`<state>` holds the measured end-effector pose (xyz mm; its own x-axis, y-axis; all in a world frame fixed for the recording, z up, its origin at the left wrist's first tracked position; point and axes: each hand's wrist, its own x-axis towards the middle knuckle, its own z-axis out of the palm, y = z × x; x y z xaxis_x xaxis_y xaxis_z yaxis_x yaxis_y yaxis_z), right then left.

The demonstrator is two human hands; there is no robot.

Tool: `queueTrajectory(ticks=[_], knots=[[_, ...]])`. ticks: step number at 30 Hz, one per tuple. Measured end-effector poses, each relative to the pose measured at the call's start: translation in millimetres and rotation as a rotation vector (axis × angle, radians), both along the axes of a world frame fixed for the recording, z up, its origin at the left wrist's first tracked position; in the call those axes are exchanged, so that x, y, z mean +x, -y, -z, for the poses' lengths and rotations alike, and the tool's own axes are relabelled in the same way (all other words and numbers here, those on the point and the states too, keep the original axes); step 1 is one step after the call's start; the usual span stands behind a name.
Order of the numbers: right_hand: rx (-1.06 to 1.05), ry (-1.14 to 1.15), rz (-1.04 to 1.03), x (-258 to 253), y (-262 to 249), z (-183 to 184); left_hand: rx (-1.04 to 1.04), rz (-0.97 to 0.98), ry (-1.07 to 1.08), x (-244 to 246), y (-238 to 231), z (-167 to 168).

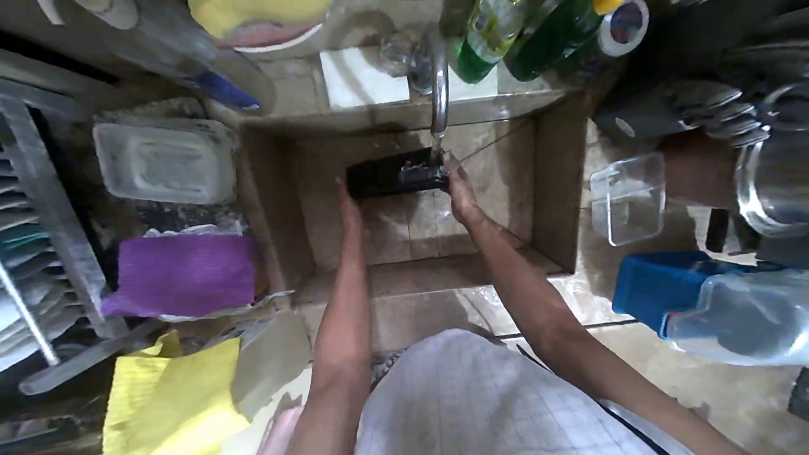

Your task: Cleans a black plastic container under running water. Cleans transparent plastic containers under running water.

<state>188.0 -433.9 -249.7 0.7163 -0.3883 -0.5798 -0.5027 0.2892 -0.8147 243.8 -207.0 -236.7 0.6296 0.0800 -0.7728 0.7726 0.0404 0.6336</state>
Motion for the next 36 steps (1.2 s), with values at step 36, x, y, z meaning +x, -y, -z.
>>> queueTrajectory(ticks=[36], knots=[[0.133, 0.214, 0.175, -75, 50, 15, -0.150, 0.313, 0.445, -34, 8, 30]])
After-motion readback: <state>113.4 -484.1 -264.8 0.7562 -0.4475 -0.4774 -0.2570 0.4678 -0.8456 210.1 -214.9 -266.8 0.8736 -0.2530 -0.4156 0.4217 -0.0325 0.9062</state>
